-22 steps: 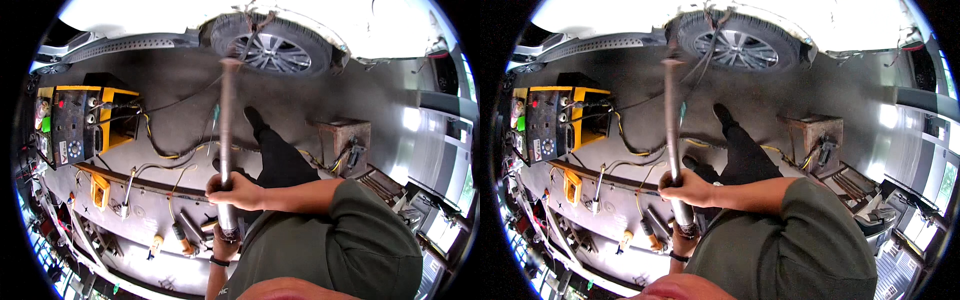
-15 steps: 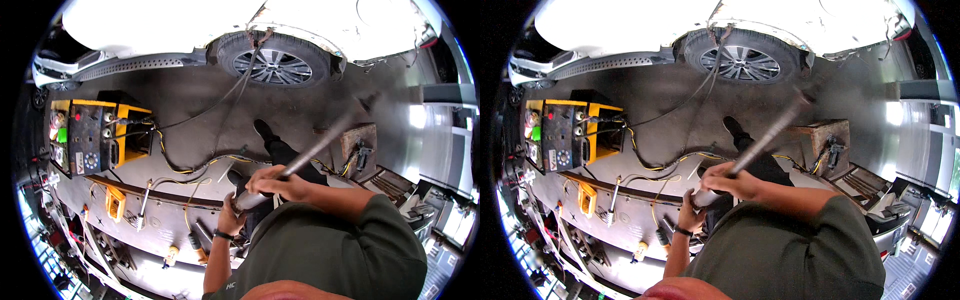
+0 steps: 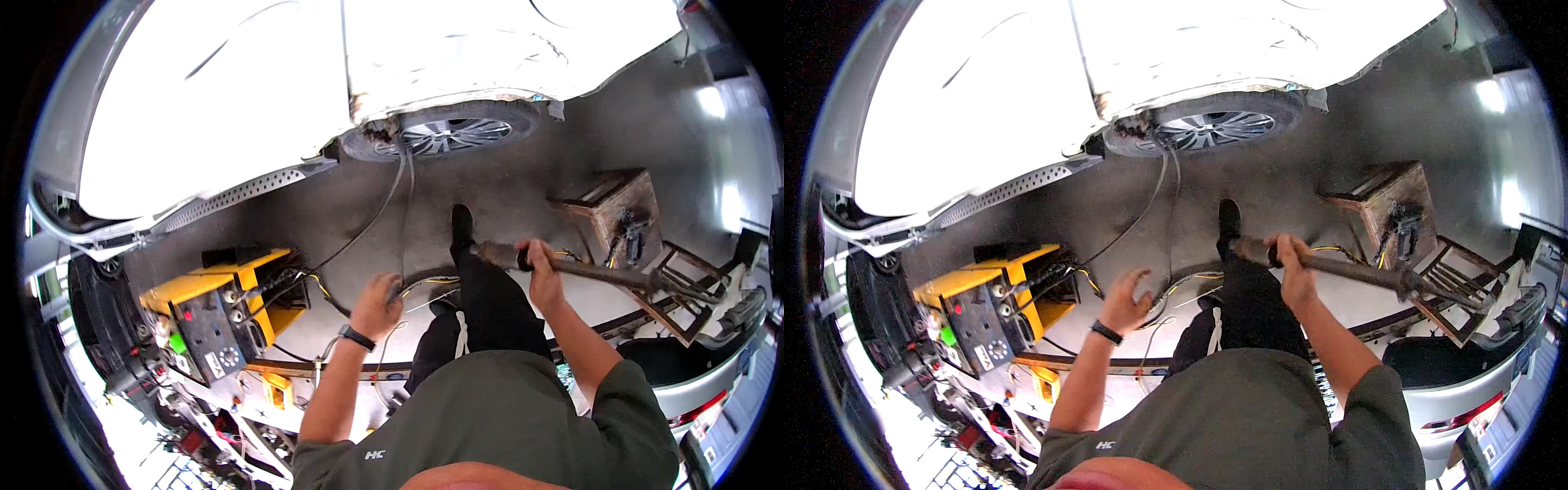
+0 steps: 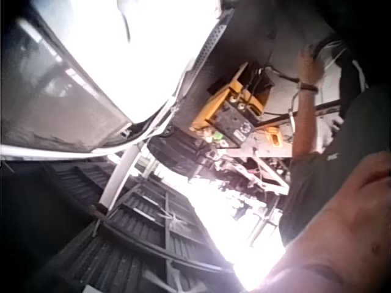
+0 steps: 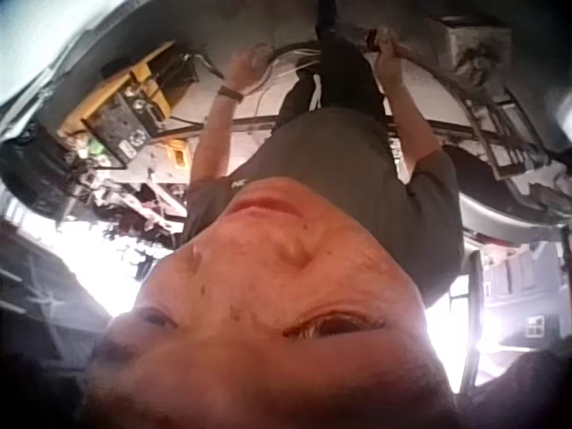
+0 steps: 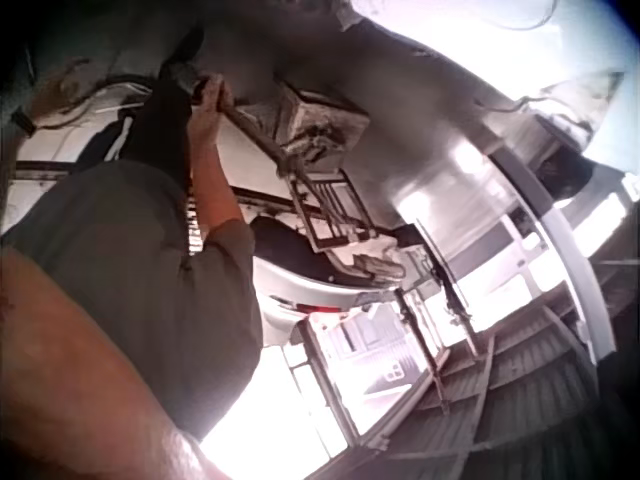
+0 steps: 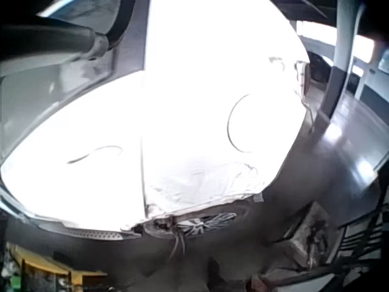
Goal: The person repairs a damaged car wheel arch by attaching metal washers with a welding tool, using a slide hammer to pull the dented metal outward, and سپس leveling the surface with a hammer.
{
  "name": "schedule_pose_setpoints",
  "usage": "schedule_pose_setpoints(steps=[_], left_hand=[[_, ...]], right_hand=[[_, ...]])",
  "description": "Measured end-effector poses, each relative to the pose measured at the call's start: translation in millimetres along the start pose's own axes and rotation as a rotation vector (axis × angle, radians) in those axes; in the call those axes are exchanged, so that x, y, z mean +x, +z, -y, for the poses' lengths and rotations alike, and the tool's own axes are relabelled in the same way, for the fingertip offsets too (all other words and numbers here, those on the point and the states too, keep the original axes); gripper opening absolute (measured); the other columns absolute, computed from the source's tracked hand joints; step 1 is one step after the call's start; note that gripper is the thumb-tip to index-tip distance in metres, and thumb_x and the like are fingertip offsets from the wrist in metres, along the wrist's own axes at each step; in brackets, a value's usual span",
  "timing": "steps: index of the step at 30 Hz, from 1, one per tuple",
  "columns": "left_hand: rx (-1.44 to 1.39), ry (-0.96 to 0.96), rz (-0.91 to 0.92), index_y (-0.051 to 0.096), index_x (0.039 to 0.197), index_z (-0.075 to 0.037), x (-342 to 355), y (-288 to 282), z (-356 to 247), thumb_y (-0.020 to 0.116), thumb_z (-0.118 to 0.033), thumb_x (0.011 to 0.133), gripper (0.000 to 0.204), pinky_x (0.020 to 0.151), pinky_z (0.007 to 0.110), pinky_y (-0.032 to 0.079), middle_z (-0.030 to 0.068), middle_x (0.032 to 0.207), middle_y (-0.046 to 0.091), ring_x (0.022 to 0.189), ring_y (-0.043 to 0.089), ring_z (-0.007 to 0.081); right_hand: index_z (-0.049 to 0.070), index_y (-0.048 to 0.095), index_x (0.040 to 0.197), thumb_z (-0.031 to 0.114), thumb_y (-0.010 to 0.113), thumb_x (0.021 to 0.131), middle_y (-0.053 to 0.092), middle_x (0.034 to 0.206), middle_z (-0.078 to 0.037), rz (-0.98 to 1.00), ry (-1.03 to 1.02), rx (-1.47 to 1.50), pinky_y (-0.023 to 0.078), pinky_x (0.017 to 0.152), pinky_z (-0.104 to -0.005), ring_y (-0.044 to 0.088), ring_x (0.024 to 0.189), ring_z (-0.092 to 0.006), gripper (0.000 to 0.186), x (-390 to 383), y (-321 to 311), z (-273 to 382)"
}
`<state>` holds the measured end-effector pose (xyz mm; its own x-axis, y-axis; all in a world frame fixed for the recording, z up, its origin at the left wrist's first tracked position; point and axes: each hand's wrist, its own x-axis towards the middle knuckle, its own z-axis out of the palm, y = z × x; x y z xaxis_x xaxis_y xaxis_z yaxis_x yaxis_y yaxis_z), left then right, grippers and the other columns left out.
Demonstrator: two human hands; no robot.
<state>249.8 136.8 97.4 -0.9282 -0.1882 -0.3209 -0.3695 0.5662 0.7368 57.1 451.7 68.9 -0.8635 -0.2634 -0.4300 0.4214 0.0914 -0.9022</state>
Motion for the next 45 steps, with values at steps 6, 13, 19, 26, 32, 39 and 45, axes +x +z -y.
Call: schedule_pose_setpoints(steps=[6,13,19,26,32,39,45], left_hand=[[0.505,0.268,-0.150,0.063,0.118,-0.002,140,-149,-76,0.063,-0.003,0.086,0.033,0.099,0.044,0.050,0.0212,0.122,0.065,0.114,0.063,0.0390],[1.152,0.926,-0.673,0.062,0.134,-0.004,268,-245,-129,0.053,-0.035,0.103,0.045,0.106,0.051,0.044,0.0196,0.139,0.059,0.131,0.054,0.0384],[1.220,1.127,-0.764,0.055,0.148,-0.013,330,-250,-48,0.041,-0.057,0.102,0.065,0.122,0.063,0.012,0.0297,0.161,0.033,0.151,0.026,0.0469],[1.533,1.290,-0.629,0.032,0.160,-0.005,335,-246,-50,0.032,-0.055,0.104,0.075,0.122,0.064,0.003,0.0277,0.166,0.020,0.154,0.014,0.0507],[1.716,1.365,-0.579,0.034,0.149,0.016,335,-242,-49,0.027,-0.033,0.107,0.064,0.120,0.067,0.016,0.0329,0.160,0.027,0.150,0.022,0.0500],[1.849,1.286,-0.682,0.031,0.144,0.018,340,-225,-39,0.022,-0.030,0.109,0.060,0.115,0.066,0.024,0.0363,0.146,0.038,0.136,0.035,0.0552],[1.856,1.268,-0.687,0.030,0.145,0.019,336,-224,-45,0.016,-0.031,0.110,0.062,0.116,0.066,0.024,0.0373,0.147,0.038,0.138,0.033,0.0553]], right_hand=[[0.003,0.068,0.107,0.046,0.061,0.102,0.063,0.097,-0.003,-0.320,0.192,-0.073,0.044,0.089,-0.0343,0.053,0.093,-0.0154,0.044,98,-40,-107],[0.006,0.068,0.119,0.047,0.060,0.101,0.071,0.115,-0.009,-0.431,0.282,-0.167,0.048,0.097,-0.0400,0.063,0.109,-0.0226,0.046,88,-35,-218],[0.007,0.072,0.107,0.056,0.056,0.092,0.072,0.107,-0.022,-0.500,0.516,-0.427,0.052,0.092,-0.0451,0.068,0.105,-0.0394,0.053,97,-21,-325],[0.011,0.075,0.117,0.056,0.058,0.087,0.074,0.114,-0.020,-0.544,0.975,-0.417,0.053,0.097,-0.0456,0.069,0.113,-0.0379,0.057,143,-12,-386],[0.003,0.069,0.128,0.049,0.060,0.088,0.066,0.130,-0.025,-0.338,1.129,-0.354,0.051,0.098,-0.0457,0.064,0.122,-0.0373,0.062,217,-36,-499],[0.003,0.067,0.131,0.042,0.063,0.089,0.068,0.130,-0.022,-0.285,1.143,-0.302,0.053,0.095,-0.0477,0.067,0.117,-0.0362,0.058,293,-62,-622],[-0.001,0.069,0.123,0.042,0.059,0.095,0.069,0.125,-0.023,-0.357,1.043,-0.314,0.053,0.095,-0.0498,0.068,0.113,-0.0355,0.052,305,-53,-646]])
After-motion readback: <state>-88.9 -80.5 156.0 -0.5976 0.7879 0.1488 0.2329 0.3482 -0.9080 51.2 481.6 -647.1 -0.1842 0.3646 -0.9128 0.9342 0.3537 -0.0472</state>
